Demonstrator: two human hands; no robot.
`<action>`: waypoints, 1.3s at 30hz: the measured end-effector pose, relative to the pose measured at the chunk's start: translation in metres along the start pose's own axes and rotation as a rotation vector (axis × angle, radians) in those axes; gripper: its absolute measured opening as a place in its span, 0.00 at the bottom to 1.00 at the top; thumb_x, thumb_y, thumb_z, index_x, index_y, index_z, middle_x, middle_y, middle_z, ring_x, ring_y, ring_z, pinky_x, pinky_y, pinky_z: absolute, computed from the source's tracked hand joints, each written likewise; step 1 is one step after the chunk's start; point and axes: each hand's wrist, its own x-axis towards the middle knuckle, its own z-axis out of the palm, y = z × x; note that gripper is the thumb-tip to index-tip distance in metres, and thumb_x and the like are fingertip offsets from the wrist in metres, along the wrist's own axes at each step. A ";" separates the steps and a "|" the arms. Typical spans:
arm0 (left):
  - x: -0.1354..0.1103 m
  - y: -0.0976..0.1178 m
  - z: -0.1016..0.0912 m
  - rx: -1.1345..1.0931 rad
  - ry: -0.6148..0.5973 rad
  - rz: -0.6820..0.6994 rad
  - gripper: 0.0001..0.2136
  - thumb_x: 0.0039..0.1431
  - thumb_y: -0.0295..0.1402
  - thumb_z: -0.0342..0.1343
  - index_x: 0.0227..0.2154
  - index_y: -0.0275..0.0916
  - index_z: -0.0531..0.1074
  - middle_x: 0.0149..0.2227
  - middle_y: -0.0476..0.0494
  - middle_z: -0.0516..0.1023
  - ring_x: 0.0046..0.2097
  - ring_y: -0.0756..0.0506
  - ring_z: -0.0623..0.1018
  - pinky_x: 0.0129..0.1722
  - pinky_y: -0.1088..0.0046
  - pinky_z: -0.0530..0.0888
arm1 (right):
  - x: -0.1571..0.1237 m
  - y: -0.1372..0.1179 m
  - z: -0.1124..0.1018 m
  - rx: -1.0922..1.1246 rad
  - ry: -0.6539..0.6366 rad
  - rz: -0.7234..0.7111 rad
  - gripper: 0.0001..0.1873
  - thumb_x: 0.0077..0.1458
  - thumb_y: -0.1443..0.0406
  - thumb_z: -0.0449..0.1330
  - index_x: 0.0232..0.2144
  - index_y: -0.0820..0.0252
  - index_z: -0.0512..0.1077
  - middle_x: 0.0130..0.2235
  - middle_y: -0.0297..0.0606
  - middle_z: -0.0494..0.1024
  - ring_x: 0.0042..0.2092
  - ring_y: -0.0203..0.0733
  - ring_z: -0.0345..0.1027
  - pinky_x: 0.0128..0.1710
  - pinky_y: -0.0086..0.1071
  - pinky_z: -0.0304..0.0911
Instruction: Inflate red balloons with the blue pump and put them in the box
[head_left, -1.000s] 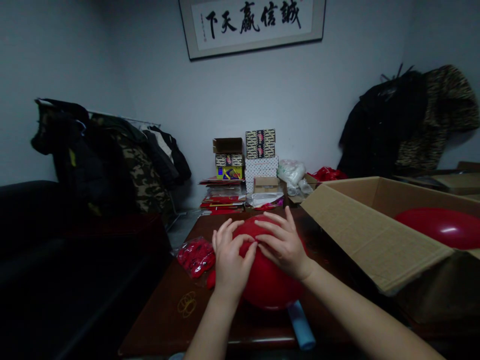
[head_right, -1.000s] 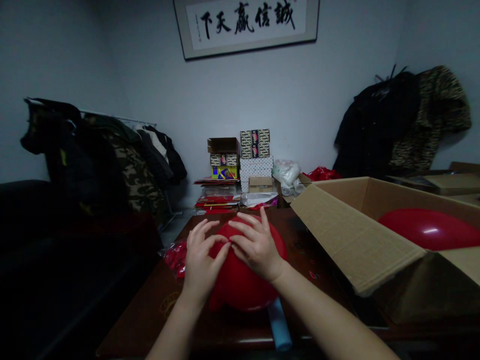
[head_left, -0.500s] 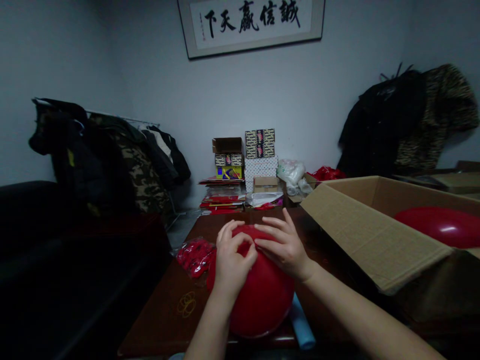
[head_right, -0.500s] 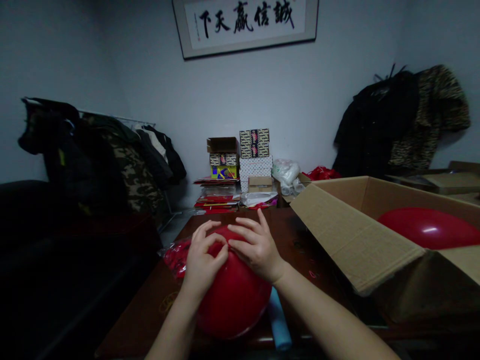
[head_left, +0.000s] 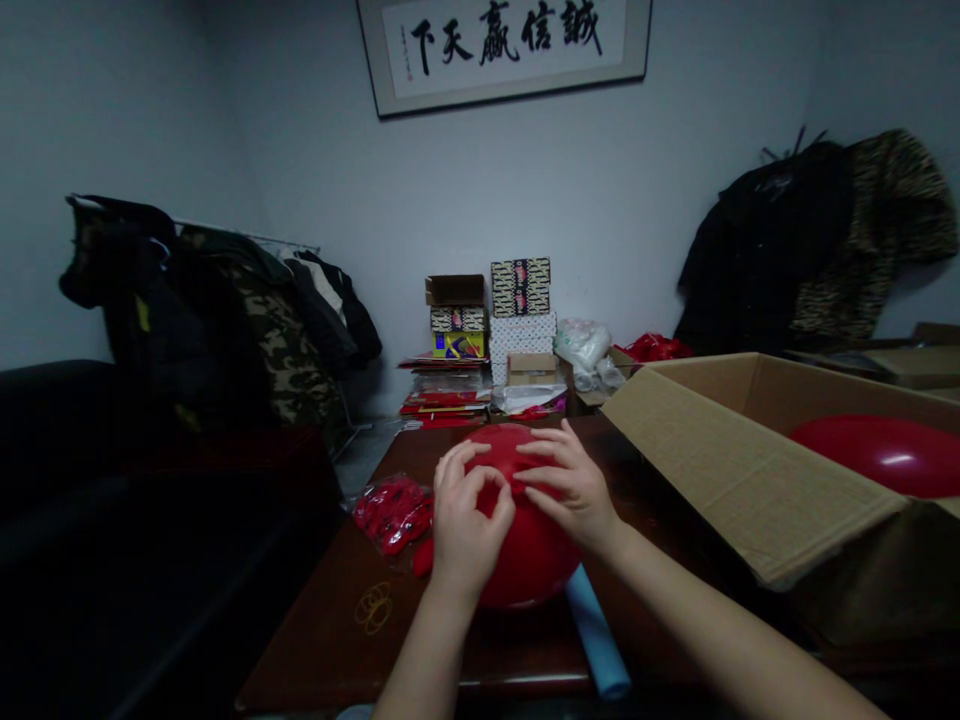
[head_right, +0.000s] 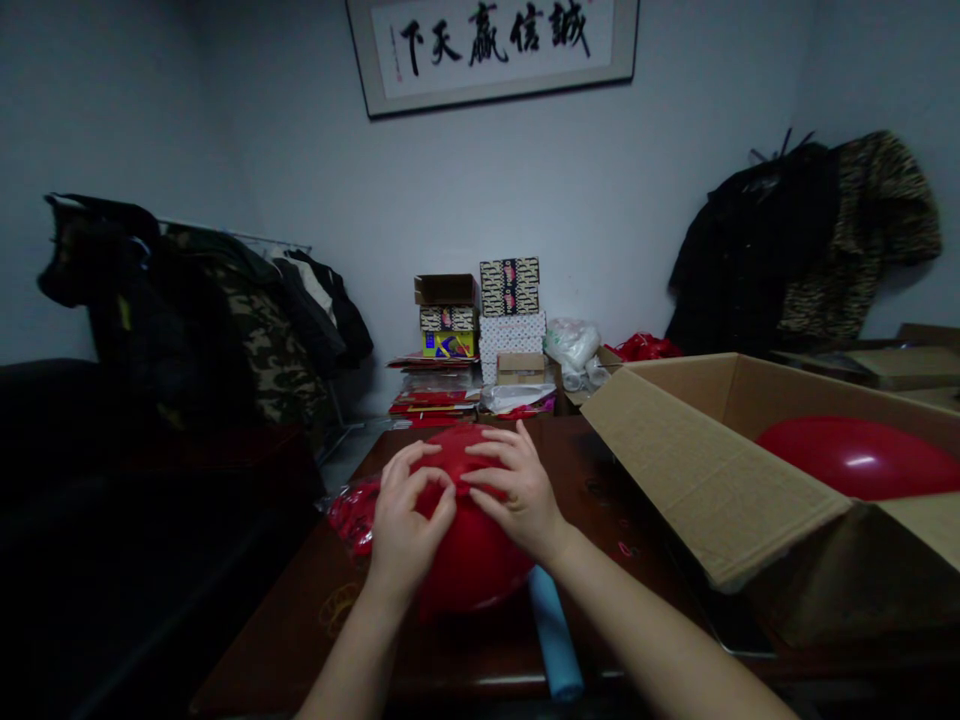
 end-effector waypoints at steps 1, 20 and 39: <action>0.000 0.001 0.000 0.003 -0.010 0.005 0.04 0.49 0.25 0.53 0.27 0.41 0.69 0.46 0.43 0.68 0.53 0.40 0.64 0.53 0.54 0.60 | 0.000 0.000 0.000 -0.024 -0.015 -0.014 0.07 0.52 0.64 0.58 0.35 0.49 0.72 0.43 0.33 0.73 0.53 0.44 0.59 0.58 0.55 0.41; -0.006 0.000 0.003 -0.010 -0.025 0.083 0.05 0.48 0.25 0.53 0.28 0.41 0.70 0.46 0.42 0.69 0.54 0.39 0.64 0.53 0.51 0.60 | -0.008 0.001 -0.003 -0.111 -0.030 -0.055 0.06 0.51 0.64 0.58 0.34 0.51 0.71 0.43 0.34 0.73 0.54 0.45 0.57 0.58 0.54 0.42; -0.001 0.008 0.007 0.028 -0.061 0.100 0.05 0.51 0.27 0.54 0.26 0.42 0.74 0.60 0.46 0.57 0.61 0.36 0.52 0.56 0.44 0.53 | -0.010 0.013 -0.023 -0.382 -0.016 -0.166 0.20 0.50 0.59 0.59 0.47 0.48 0.66 0.56 0.37 0.62 0.59 0.51 0.49 0.58 0.59 0.38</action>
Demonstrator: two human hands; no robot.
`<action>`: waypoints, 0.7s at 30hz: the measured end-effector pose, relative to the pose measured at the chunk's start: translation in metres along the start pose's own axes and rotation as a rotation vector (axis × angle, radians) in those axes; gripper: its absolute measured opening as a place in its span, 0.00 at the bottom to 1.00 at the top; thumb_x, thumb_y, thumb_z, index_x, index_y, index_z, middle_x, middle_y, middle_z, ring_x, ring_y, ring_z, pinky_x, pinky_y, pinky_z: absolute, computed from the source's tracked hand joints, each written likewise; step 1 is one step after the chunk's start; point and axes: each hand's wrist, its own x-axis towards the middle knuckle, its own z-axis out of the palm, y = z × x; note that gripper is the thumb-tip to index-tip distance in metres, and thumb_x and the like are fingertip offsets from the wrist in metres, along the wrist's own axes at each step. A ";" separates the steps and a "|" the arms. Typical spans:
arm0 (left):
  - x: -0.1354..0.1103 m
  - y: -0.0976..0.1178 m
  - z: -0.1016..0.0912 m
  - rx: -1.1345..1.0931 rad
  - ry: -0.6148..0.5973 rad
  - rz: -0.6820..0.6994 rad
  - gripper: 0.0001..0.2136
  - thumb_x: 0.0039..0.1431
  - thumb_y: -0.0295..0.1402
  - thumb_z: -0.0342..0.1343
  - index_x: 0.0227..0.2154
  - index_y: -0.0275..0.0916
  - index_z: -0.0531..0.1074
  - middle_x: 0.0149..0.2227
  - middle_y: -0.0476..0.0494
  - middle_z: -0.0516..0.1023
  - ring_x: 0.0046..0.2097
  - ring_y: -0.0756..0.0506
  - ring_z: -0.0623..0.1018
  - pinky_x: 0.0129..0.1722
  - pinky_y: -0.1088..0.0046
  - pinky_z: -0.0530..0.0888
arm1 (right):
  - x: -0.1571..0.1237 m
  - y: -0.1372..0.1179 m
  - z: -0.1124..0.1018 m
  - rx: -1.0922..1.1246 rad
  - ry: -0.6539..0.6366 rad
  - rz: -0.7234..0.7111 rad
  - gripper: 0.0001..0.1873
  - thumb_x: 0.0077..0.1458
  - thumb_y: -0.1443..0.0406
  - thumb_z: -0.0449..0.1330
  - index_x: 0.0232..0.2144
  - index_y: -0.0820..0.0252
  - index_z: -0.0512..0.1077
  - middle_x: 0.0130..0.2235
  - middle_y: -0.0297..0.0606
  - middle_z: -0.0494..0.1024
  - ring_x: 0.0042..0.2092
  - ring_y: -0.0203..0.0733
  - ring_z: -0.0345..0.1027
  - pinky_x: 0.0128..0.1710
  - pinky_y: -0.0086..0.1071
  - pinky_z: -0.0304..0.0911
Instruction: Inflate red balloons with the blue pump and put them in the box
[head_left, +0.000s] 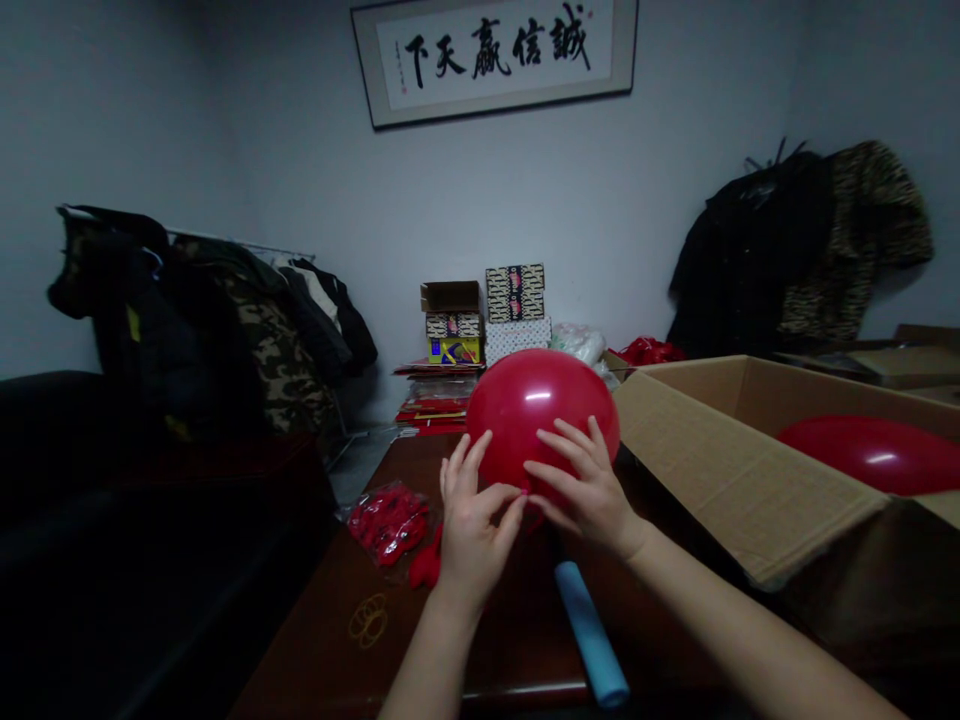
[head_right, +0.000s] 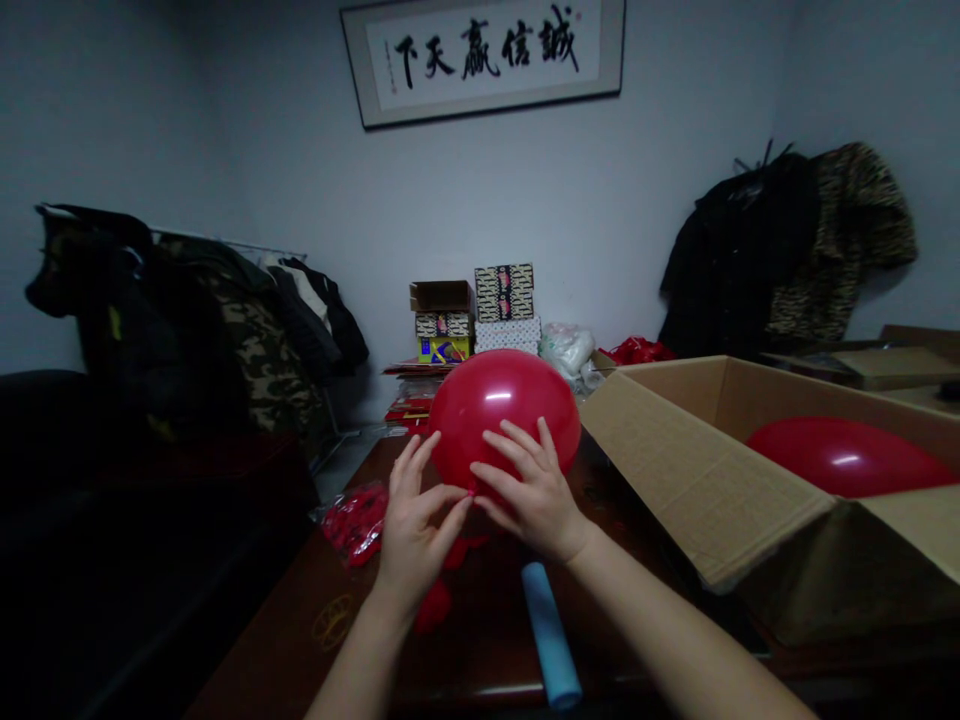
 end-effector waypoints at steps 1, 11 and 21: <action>-0.001 0.000 0.003 -0.019 0.027 0.005 0.05 0.51 0.27 0.54 0.27 0.42 0.74 0.60 0.45 0.56 0.61 0.36 0.52 0.56 0.45 0.54 | -0.001 0.003 -0.002 -0.022 -0.001 0.035 0.24 0.49 0.57 0.60 0.49 0.50 0.64 0.58 0.40 0.59 0.60 0.54 0.47 0.57 0.60 0.37; -0.006 0.015 0.033 0.065 0.104 0.195 0.05 0.51 0.27 0.55 0.29 0.42 0.74 0.58 0.43 0.61 0.59 0.37 0.57 0.56 0.42 0.51 | -0.009 0.017 -0.016 -0.175 -0.018 0.035 0.27 0.52 0.62 0.57 0.54 0.43 0.58 0.63 0.36 0.44 0.61 0.54 0.42 0.57 0.59 0.39; 0.022 0.032 0.042 0.161 0.148 0.388 0.05 0.53 0.29 0.53 0.30 0.43 0.73 0.58 0.44 0.62 0.60 0.39 0.57 0.57 0.42 0.45 | -0.004 0.039 -0.037 -0.332 0.035 -0.126 0.26 0.54 0.63 0.56 0.55 0.43 0.57 0.63 0.37 0.46 0.60 0.51 0.46 0.58 0.57 0.40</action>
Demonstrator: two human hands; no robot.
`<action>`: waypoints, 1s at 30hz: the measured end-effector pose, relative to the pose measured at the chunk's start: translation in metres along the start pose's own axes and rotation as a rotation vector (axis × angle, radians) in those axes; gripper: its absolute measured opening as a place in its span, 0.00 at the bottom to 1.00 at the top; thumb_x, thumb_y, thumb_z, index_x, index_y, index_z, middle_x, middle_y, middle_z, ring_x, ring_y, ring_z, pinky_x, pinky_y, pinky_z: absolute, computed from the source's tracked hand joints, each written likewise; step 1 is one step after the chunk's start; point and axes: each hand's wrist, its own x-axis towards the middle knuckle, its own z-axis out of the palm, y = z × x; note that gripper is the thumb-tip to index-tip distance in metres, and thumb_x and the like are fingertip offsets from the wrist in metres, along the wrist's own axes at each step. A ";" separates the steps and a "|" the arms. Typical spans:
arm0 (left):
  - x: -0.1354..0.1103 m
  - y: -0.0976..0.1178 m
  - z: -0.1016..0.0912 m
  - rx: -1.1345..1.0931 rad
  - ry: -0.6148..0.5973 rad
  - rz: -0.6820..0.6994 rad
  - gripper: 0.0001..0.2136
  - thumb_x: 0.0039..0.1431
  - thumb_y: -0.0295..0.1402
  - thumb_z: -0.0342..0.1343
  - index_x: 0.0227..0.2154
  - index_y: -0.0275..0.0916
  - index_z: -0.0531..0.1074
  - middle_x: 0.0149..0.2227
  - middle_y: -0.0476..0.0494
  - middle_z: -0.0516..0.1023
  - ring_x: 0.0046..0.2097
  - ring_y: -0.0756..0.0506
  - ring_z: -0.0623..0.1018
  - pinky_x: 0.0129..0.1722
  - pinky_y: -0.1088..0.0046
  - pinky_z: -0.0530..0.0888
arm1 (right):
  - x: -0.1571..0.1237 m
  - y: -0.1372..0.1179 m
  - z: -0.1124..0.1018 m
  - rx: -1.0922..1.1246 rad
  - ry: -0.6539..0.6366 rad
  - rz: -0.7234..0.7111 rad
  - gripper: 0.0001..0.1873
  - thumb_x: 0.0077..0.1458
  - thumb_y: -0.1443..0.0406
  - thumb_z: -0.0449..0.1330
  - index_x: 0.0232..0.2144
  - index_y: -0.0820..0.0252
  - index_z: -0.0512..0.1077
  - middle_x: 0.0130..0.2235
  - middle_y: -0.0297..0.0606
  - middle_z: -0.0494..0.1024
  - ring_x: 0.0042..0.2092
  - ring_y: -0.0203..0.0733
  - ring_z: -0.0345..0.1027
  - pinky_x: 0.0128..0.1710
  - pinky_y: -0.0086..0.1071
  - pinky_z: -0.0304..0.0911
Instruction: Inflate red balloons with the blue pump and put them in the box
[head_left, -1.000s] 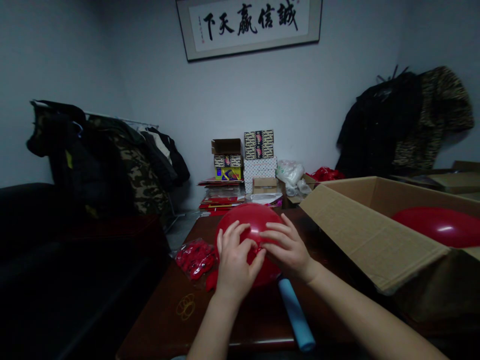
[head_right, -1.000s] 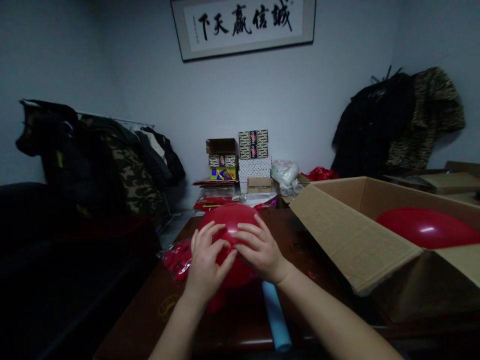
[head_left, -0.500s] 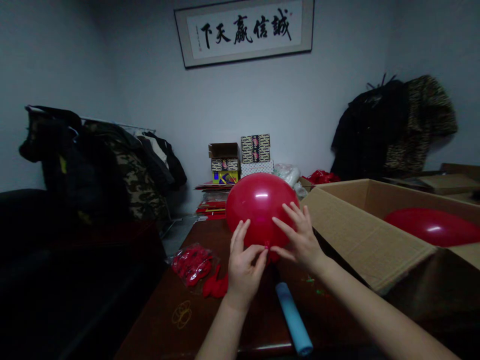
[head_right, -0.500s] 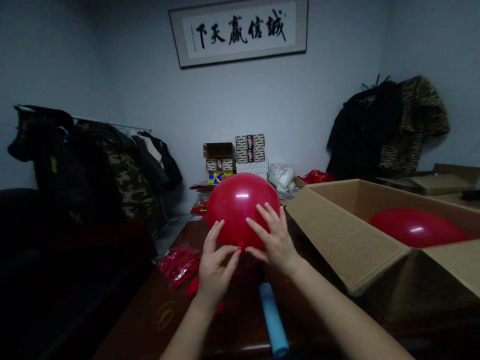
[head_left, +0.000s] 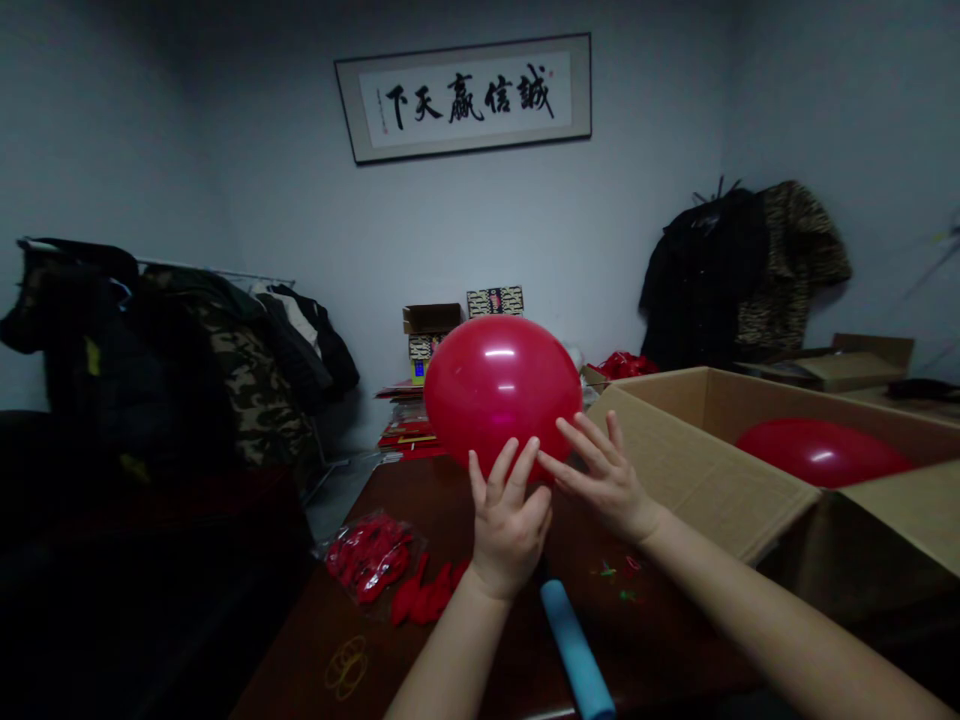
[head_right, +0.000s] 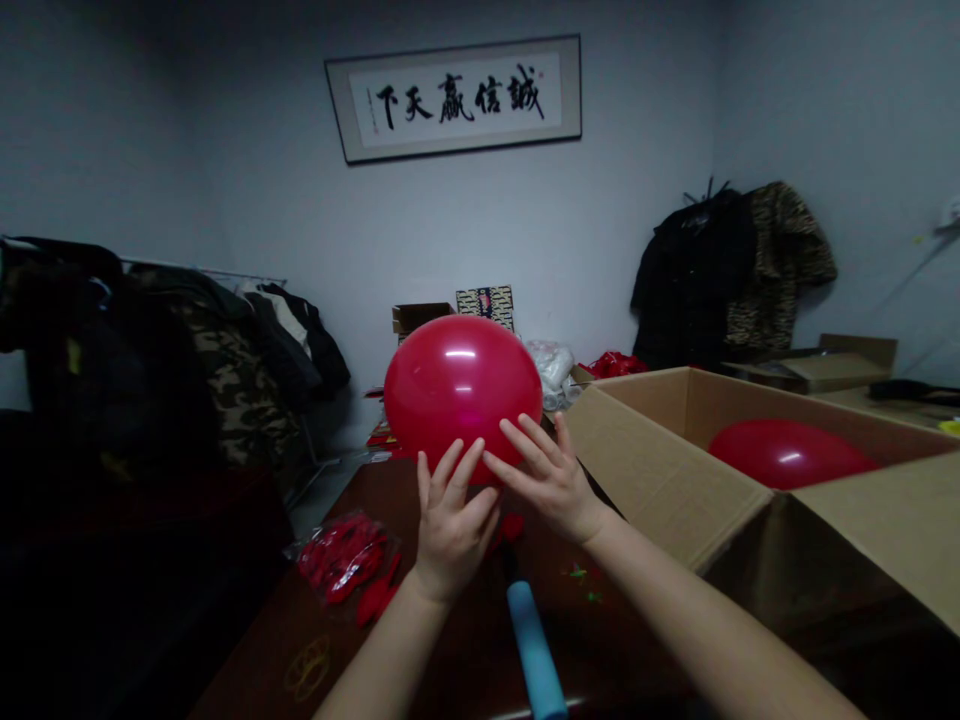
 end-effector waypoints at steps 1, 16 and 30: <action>0.003 0.001 0.003 -0.003 0.002 0.014 0.05 0.53 0.30 0.53 0.31 0.43 0.73 0.58 0.44 0.62 0.60 0.39 0.57 0.57 0.42 0.45 | 0.000 0.004 -0.003 -0.010 -0.006 -0.005 0.26 0.54 0.63 0.55 0.55 0.43 0.57 0.63 0.37 0.46 0.60 0.51 0.46 0.58 0.57 0.40; 0.070 0.057 0.072 -0.204 0.043 0.148 0.05 0.55 0.30 0.52 0.31 0.42 0.72 0.58 0.43 0.62 0.60 0.40 0.56 0.57 0.44 0.49 | -0.036 0.088 -0.071 -0.250 -0.121 0.177 0.30 0.54 0.63 0.54 0.58 0.49 0.50 0.64 0.40 0.42 0.62 0.54 0.40 0.57 0.58 0.38; 0.122 0.137 0.177 -0.414 0.070 0.142 0.05 0.54 0.30 0.52 0.31 0.42 0.73 0.58 0.41 0.61 0.59 0.40 0.58 0.56 0.47 0.55 | -0.091 0.181 -0.128 -0.421 -0.295 0.263 0.30 0.55 0.62 0.53 0.59 0.53 0.50 0.63 0.44 0.46 0.63 0.51 0.37 0.58 0.56 0.38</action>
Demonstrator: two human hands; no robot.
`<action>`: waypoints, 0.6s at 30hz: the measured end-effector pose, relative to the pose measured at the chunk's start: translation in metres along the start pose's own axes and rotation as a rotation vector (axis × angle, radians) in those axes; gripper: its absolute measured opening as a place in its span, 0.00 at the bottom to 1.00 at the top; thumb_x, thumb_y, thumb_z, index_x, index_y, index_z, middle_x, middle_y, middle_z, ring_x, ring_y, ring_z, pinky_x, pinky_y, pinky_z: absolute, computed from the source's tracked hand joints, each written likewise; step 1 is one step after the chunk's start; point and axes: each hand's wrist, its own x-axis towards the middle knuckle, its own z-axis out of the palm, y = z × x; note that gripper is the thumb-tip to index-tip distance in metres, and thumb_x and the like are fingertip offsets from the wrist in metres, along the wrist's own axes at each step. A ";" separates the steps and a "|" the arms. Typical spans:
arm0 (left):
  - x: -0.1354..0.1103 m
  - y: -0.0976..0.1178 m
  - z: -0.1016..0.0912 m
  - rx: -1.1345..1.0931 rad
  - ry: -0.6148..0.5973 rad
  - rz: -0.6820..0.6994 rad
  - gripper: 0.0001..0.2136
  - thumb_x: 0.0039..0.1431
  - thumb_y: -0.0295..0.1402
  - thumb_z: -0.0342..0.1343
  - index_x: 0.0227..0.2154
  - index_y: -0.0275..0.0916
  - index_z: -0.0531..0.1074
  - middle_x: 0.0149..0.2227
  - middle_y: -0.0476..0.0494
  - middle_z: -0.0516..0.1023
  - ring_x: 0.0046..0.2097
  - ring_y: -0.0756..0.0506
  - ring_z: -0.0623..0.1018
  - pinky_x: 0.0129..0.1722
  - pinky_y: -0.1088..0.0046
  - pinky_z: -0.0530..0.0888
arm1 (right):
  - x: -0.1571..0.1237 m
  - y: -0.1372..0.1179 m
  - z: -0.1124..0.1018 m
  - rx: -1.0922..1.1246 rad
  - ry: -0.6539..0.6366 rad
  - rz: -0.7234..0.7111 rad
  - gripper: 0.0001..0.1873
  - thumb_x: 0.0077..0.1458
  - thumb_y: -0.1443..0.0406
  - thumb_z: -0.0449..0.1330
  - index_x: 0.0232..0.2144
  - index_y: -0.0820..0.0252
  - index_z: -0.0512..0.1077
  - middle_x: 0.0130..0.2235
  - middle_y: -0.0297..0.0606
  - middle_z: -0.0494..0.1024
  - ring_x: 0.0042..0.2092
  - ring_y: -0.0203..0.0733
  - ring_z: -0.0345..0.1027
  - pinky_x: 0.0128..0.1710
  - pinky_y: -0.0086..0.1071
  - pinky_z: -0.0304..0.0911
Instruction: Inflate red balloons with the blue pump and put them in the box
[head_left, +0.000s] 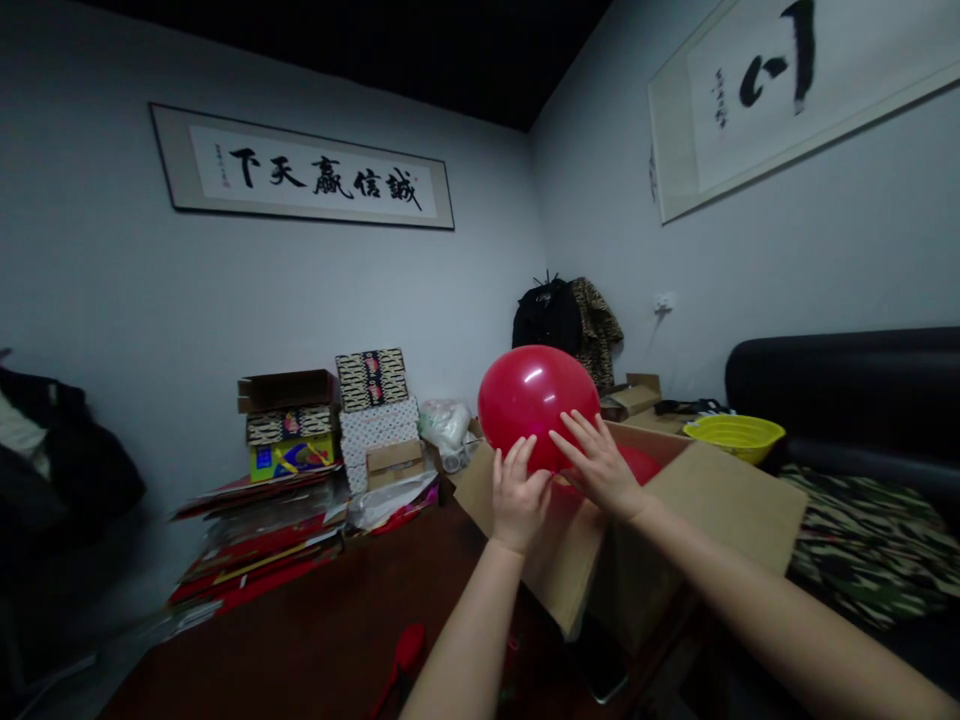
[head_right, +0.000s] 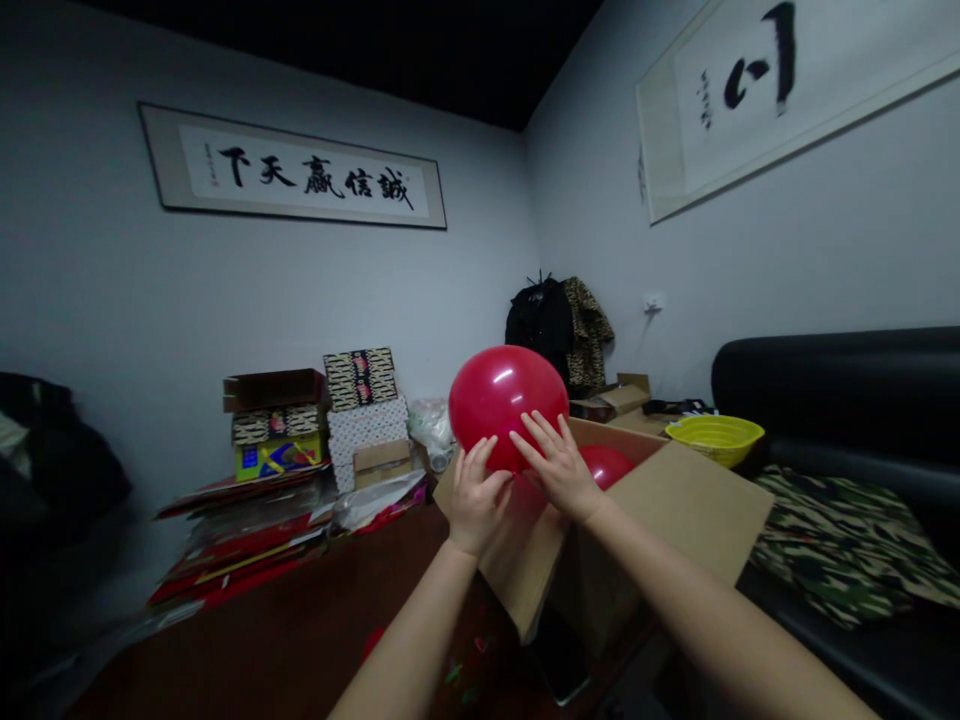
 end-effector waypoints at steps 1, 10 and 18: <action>0.001 0.001 0.008 -0.002 -0.007 -0.018 0.05 0.54 0.30 0.52 0.30 0.42 0.73 0.58 0.41 0.61 0.59 0.40 0.58 0.56 0.47 0.55 | -0.002 0.006 0.003 -0.007 -0.021 0.005 0.30 0.55 0.62 0.53 0.59 0.54 0.50 0.63 0.44 0.46 0.63 0.51 0.36 0.58 0.56 0.38; 0.000 0.001 0.069 -0.018 -0.111 -0.154 0.05 0.54 0.31 0.52 0.31 0.42 0.73 0.59 0.41 0.59 0.59 0.41 0.57 0.56 0.48 0.54 | -0.015 0.042 0.037 -0.008 -0.175 0.022 0.32 0.52 0.69 0.54 0.58 0.57 0.51 0.63 0.46 0.46 0.63 0.49 0.34 0.58 0.53 0.39; -0.015 -0.007 0.111 -0.011 -0.190 -0.265 0.06 0.54 0.28 0.51 0.32 0.41 0.73 0.58 0.39 0.60 0.59 0.41 0.59 0.56 0.49 0.53 | -0.021 0.062 0.065 0.048 -0.300 -0.006 0.34 0.48 0.70 0.57 0.57 0.55 0.53 0.61 0.47 0.51 0.62 0.46 0.40 0.56 0.50 0.45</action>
